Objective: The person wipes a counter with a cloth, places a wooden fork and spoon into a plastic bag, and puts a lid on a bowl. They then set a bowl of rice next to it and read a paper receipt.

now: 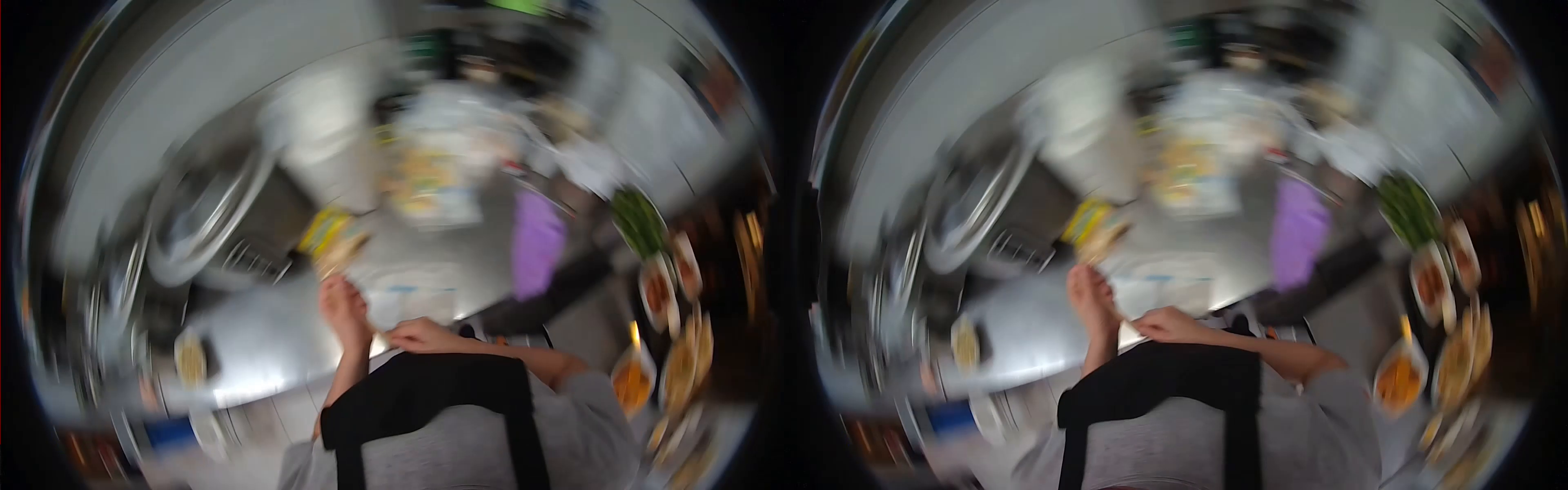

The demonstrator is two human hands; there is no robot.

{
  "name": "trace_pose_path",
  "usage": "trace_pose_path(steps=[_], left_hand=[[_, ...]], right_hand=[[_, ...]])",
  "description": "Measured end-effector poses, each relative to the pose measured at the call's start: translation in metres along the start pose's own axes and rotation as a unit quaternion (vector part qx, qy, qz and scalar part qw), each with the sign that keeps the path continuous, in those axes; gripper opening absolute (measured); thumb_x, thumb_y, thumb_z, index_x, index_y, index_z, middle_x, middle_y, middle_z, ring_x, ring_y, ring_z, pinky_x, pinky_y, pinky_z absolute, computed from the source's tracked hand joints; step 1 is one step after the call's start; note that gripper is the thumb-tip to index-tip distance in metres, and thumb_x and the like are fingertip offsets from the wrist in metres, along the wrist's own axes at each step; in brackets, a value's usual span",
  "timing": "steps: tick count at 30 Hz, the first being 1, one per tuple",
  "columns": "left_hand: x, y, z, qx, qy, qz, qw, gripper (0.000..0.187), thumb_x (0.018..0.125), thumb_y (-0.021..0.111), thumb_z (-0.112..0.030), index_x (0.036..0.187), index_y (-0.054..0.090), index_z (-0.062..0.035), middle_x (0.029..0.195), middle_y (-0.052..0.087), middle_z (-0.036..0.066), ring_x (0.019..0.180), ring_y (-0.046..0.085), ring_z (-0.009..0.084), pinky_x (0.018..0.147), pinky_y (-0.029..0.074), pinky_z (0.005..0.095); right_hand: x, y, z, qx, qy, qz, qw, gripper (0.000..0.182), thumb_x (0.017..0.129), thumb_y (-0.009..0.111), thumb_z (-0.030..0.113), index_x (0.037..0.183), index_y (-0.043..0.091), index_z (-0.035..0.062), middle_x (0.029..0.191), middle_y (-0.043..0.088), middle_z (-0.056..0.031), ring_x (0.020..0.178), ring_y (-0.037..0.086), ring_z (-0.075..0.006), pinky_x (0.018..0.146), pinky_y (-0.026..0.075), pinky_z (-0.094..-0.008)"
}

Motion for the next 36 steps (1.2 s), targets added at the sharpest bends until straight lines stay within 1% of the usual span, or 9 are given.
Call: trace_pose_path(steps=[7,10,11,14,20,23,28,33,36], left_hand=[[-0.014,0.094,0.049,-0.014,-0.122,0.317,0.940,0.016,0.088,0.049,-0.023,0.089,0.046,-0.0080,0.066,0.043,0.000,0.050,0.039,0.0057,0.041,0.032,0.0165],[-0.052,0.128,0.052,-0.050,-0.190,0.381,0.904,0.023,0.087,0.049,-0.031,0.089,0.046,-0.0079,0.070,0.044,0.001,0.053,0.041,0.0070,0.042,0.033,0.0177],[-0.060,0.130,0.050,-0.076,-0.224,0.404,0.884,0.031,0.086,0.047,-0.039,0.090,0.047,-0.0077,0.071,0.043,0.002,0.055,0.040,0.0078,0.044,0.034,0.0184],[-0.071,0.130,0.042,-0.124,-0.269,0.469,0.832,0.036,0.085,0.047,-0.043,0.091,0.047,-0.0078,0.068,0.041,0.001,0.053,0.037,0.0076,0.044,0.033,0.0183],[-0.089,0.134,0.033,-0.207,-0.276,0.401,0.849,0.034,0.086,0.048,-0.039,0.078,0.051,-0.0067,0.058,0.036,0.000,0.045,0.030,0.0055,0.034,0.027,0.0156],[-0.114,0.134,0.045,-0.275,-0.308,0.420,0.808,0.040,0.086,0.046,-0.042,0.079,0.051,-0.0028,0.058,0.039,0.002,0.045,0.031,0.0069,0.034,0.028,0.0173],[-0.158,0.135,0.049,-0.277,-0.314,0.412,0.810,0.043,0.084,0.048,-0.046,0.080,0.050,-0.0031,0.058,0.040,0.001,0.044,0.030,0.0081,0.038,0.029,0.0199],[-0.192,0.122,0.054,-0.250,-0.303,0.407,0.825,0.038,0.086,0.046,-0.040,0.076,0.052,-0.0038,0.055,0.040,0.000,0.041,0.029,0.0074,0.035,0.027,0.0188],[-0.218,0.124,0.060,-0.240,-0.314,0.382,0.835,0.037,0.087,0.046,-0.038,0.074,0.053,-0.0045,0.053,0.038,0.000,0.039,0.028,0.0071,0.032,0.027,0.0181]], right_hand=[[-0.062,-0.016,0.002,0.120,0.102,-0.249,0.956,0.018,0.083,0.050,0.016,0.086,0.057,0.0003,0.066,0.058,-0.0037,0.060,0.056,-0.0107,0.055,0.044,-0.0246],[-0.094,-0.021,0.006,0.132,0.076,-0.325,0.933,0.016,0.083,0.049,0.015,0.085,0.056,0.0005,0.064,0.057,-0.0033,0.056,0.055,-0.0094,0.050,0.043,-0.0241],[-0.099,-0.021,0.007,0.129,0.070,-0.336,0.930,0.016,0.083,0.049,0.015,0.085,0.056,0.0005,0.064,0.057,-0.0033,0.056,0.055,-0.0094,0.050,0.043,-0.0241],[-0.108,-0.024,0.010,0.109,0.027,-0.351,0.930,0.017,0.083,0.048,0.015,0.085,0.057,0.0004,0.063,0.056,-0.0028,0.053,0.054,-0.0091,0.048,0.041,-0.0232],[-0.153,-0.025,0.022,0.102,0.041,-0.341,0.934,0.017,0.083,0.048,0.014,0.087,0.057,0.0005,0.062,0.056,-0.0028,0.050,0.051,-0.0089,0.047,0.041,-0.0229],[-0.188,-0.018,0.034,0.101,0.039,-0.360,0.927,0.016,0.082,0.049,0.015,0.085,0.058,0.0016,0.060,0.055,-0.0021,0.050,0.051,-0.0086,0.046,0.041,-0.0235],[-0.241,-0.008,0.042,0.108,0.057,-0.330,0.936,0.019,0.083,0.047,0.018,0.082,0.057,0.0020,0.057,0.054,-0.0019,0.049,0.050,-0.0088,0.045,0.040,-0.0238],[-0.283,0.013,0.055,0.079,0.067,-0.292,0.951,0.024,0.085,0.043,0.022,0.077,0.055,0.0034,0.055,0.053,-0.0013,0.049,0.050,-0.0090,0.045,0.039,-0.0239],[-0.299,0.028,0.045,0.109,0.085,-0.294,0.946,0.025,0.087,0.042,0.023,0.082,0.056,0.0034,0.056,0.052,-0.0011,0.049,0.050,-0.0091,0.045,0.039,-0.0241]])
Point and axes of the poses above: each hand's wrist, its own x-axis towards the middle knuckle, its own y-axis out of the palm, z = x × y, the point moved 2 cm from there along x, towards the middle knuckle
